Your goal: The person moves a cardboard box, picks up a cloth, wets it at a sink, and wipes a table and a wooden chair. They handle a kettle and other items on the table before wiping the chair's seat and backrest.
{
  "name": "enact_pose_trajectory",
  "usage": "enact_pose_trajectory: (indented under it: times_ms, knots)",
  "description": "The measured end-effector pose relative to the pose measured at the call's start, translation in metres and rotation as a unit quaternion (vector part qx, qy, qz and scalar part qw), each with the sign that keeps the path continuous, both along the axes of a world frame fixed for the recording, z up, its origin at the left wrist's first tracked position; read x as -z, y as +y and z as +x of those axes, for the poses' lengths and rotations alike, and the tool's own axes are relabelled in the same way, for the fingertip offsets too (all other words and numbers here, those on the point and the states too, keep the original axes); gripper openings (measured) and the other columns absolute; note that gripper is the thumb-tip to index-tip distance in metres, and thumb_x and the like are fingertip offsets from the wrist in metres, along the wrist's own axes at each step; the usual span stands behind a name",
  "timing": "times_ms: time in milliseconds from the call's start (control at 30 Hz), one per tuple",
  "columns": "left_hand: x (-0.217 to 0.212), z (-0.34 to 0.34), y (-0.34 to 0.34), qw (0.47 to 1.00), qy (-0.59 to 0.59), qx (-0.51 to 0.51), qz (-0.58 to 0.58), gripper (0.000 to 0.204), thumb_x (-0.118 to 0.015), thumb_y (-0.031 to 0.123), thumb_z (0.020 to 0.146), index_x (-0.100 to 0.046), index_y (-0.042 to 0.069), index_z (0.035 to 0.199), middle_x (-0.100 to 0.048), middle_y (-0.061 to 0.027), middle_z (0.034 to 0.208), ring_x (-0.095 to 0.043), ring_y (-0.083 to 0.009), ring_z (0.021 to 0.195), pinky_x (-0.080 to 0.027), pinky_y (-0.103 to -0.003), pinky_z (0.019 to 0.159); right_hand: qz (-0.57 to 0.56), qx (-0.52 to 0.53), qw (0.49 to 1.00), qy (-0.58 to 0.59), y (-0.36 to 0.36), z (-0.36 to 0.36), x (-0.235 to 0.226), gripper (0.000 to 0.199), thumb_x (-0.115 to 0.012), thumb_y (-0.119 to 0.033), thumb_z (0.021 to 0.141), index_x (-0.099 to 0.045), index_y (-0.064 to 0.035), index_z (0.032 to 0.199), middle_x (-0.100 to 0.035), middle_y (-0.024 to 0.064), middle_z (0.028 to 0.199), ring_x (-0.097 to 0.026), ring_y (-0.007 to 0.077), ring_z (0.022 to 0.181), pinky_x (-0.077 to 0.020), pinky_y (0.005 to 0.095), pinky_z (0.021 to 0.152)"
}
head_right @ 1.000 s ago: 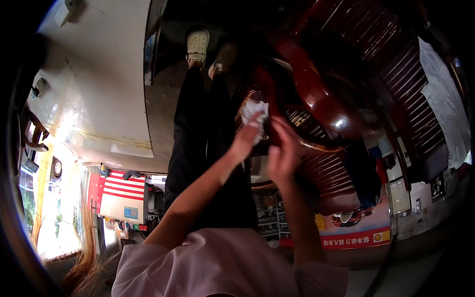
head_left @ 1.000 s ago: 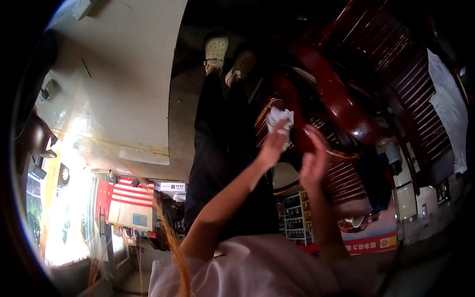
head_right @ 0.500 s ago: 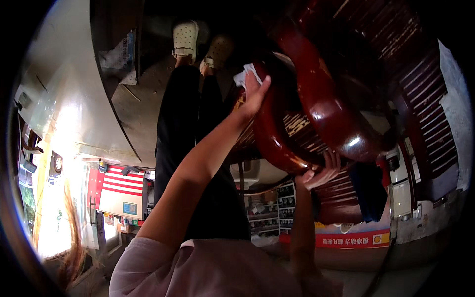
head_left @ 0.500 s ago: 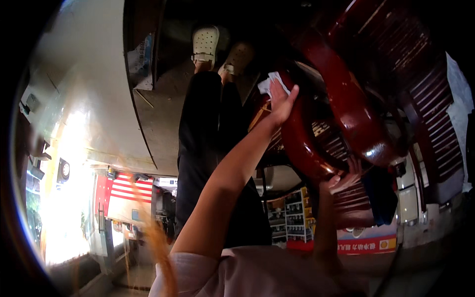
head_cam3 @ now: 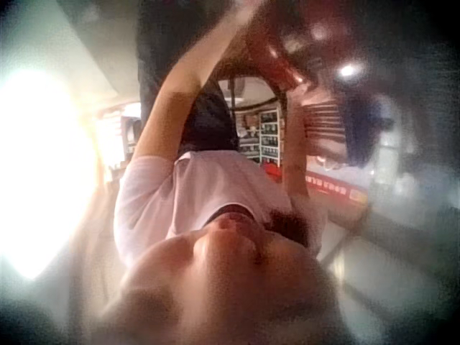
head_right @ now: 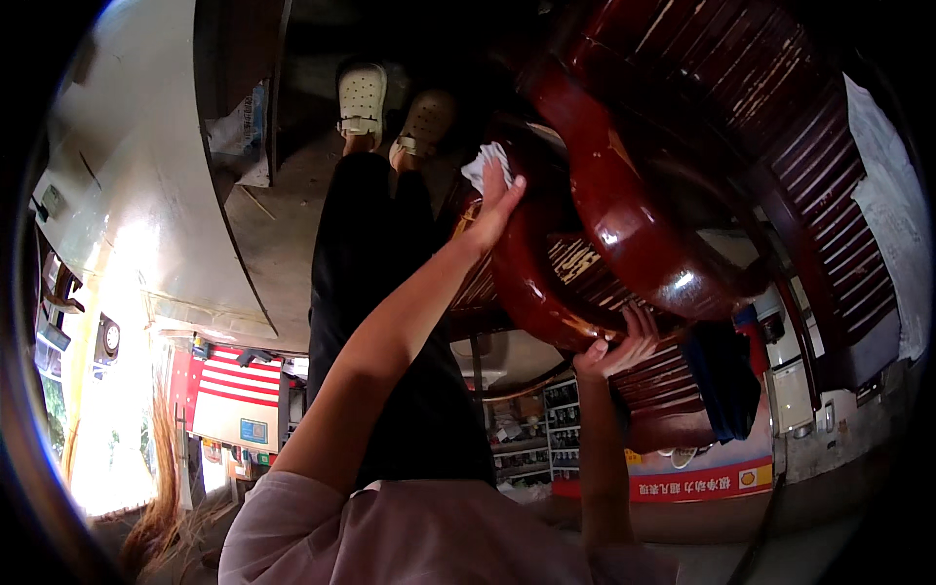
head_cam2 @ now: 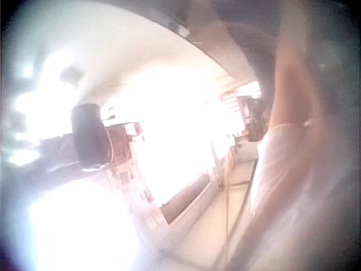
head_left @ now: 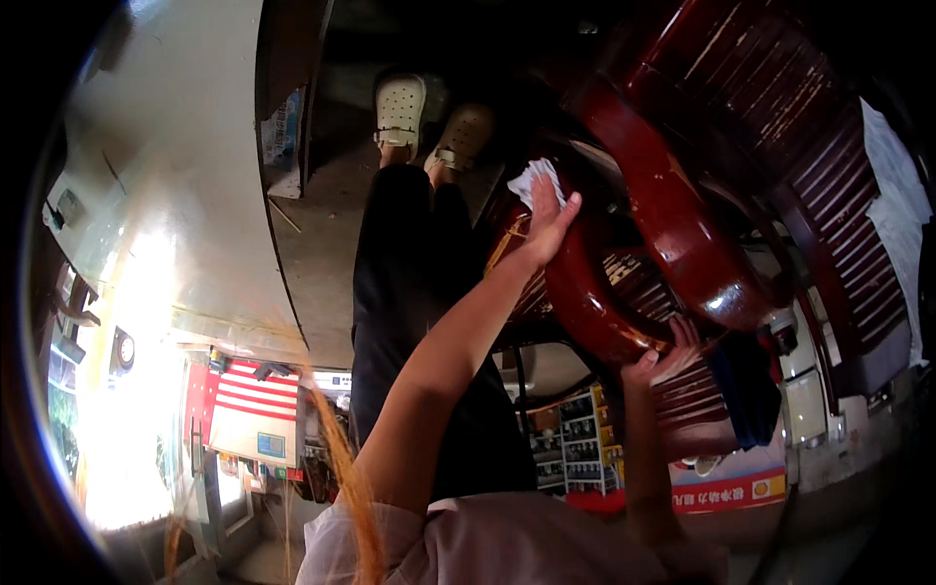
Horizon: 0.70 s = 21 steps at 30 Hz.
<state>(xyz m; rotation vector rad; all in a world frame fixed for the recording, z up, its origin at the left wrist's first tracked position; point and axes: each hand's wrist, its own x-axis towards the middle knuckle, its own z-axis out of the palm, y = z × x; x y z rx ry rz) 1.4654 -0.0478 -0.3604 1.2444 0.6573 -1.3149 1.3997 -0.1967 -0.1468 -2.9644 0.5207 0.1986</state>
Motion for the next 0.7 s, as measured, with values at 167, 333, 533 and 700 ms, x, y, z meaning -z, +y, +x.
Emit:
enact_pose_trajectory:
  times_ms: [167, 333, 533, 700]
  knots:
    - [-0.018, 0.039, -0.014, 0.994, -0.04, -0.011, -0.101, 0.086, -0.033, 0.066, 0.093, -0.026, -0.003, 0.146, -0.029, -0.0214, 0.15, -0.024, -0.0313, 0.141, -0.018, -0.037, 0.115, -0.005, 0.007, 1.0, -0.009, 0.001, 0.0, -0.002, 0.059, -0.029, -0.05, 0.099, -0.059, 0.0, 0.109, -0.061, 0.0149, 0.11, -0.056, 0.0336, 0.103, -0.0371, 0.047, 0.093]
    - [-0.095, 0.066, -0.006, 0.953, -0.107, 0.191, -0.208, 0.076, -0.033, 0.061, 0.095, -0.045, -0.001, 0.136, -0.046, -0.0236, 0.139, -0.038, -0.0361, 0.133, -0.024, -0.042, 0.113, -0.012, 0.018, 1.0, -0.01, 0.002, 0.001, -0.003, 0.06, -0.031, -0.052, 0.098, -0.06, -0.0009, 0.108, -0.061, 0.0153, 0.107, -0.056, 0.0343, 0.101, -0.0376, 0.0473, 0.092]
    - [-0.096, 0.04, 0.027, 0.997, -0.038, 0.054, -0.051, 0.055, -0.046, 0.036, 0.1, -0.037, 0.006, 0.144, -0.034, -0.0147, 0.15, -0.029, -0.0258, 0.141, -0.022, -0.036, 0.115, -0.02, 0.02, 0.999, -0.015, 0.0, -0.002, -0.001, 0.06, -0.031, -0.052, 0.097, -0.061, -0.0007, 0.107, -0.061, 0.015, 0.108, -0.056, 0.034, 0.102, -0.0376, 0.0477, 0.092]
    - [-0.081, 0.055, 0.021, 0.99, -0.005, -0.099, -0.101, 0.048, -0.043, 0.026, 0.103, -0.037, 0.006, 0.146, -0.039, -0.007, 0.148, -0.034, -0.016, 0.136, -0.024, -0.029, 0.112, -0.005, 0.03, 0.999, -0.022, 0.0, -0.005, -0.001, 0.061, -0.031, -0.052, 0.097, -0.062, -0.0011, 0.107, -0.061, 0.0141, 0.108, -0.056, 0.0339, 0.101, -0.0379, 0.0484, 0.093]
